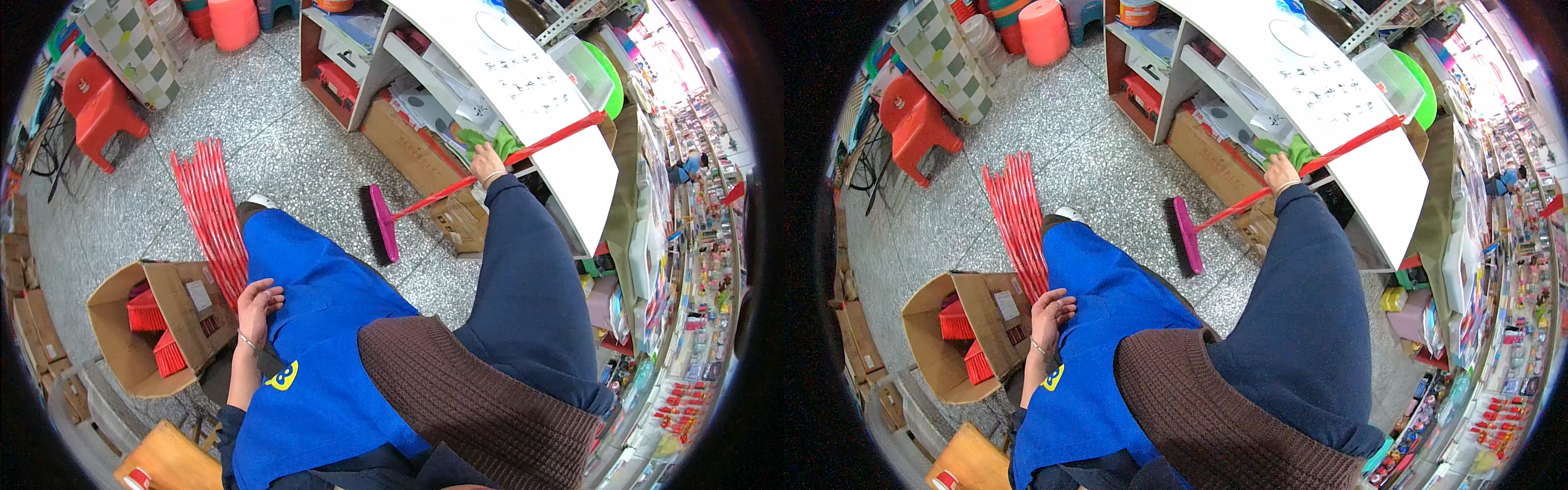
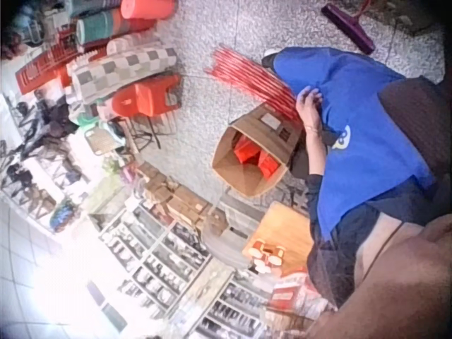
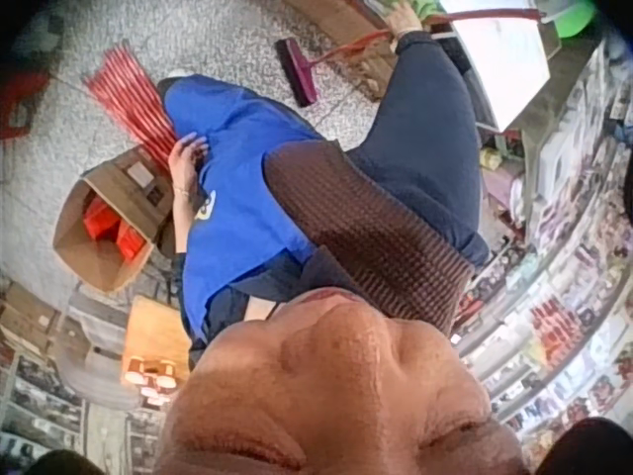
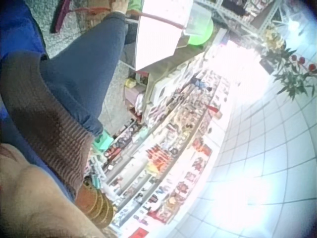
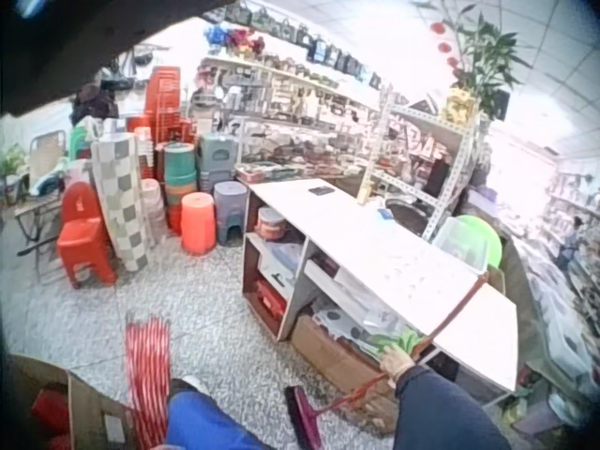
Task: The person assembles brooms by inserting red handles into broom heads retrieved from a cardboard box. They wipe the handles with a green cloth before and after insertion, then place the completed brooms on the floor.
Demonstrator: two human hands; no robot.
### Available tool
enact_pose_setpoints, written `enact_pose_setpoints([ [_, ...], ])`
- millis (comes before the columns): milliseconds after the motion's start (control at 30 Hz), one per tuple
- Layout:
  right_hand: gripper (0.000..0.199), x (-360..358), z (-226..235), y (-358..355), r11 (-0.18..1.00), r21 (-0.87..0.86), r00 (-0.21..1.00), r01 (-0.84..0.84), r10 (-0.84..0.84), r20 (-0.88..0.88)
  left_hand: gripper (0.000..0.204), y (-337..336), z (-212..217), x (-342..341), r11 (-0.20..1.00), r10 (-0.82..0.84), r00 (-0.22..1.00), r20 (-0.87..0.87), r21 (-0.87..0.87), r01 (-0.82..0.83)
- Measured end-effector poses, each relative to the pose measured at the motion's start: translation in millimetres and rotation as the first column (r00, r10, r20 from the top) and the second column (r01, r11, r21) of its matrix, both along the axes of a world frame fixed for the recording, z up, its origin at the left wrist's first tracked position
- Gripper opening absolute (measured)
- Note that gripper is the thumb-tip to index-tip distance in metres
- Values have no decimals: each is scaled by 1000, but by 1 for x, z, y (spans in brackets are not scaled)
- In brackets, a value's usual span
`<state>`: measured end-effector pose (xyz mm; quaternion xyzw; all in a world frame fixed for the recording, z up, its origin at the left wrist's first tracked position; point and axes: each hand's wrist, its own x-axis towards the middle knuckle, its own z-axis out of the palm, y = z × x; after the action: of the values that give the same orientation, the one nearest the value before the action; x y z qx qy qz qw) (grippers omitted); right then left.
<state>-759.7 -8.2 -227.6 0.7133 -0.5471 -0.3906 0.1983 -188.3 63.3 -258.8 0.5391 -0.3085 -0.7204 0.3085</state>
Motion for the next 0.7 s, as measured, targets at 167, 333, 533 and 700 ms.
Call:
enact_pose_setpoints([
  [167, 14, -3, 5, -1, 999, 34, 997, -17, 14, 80, 26, -1, 1, -1, 999, 23, 999, 42, 41, -25],
  [333, 9, 1, 15, 0, 992, -1, 967, -126, 123, 225, 26, -1, 4, -1, 999, 21, 999, 49, 37, -22],
  [533, 6, 16, 29, 3, 974, -115, 896, -198, 227, 381, 27, -3, 1, -2, 1000, -3, 1000, 14, 23, 3],
  [700, 2, 70, 33, 10, 803, -582, 650, -131, 513, 561, 28, -3, 1, -1, 999, 10, 999, 53, 30, -12],
])
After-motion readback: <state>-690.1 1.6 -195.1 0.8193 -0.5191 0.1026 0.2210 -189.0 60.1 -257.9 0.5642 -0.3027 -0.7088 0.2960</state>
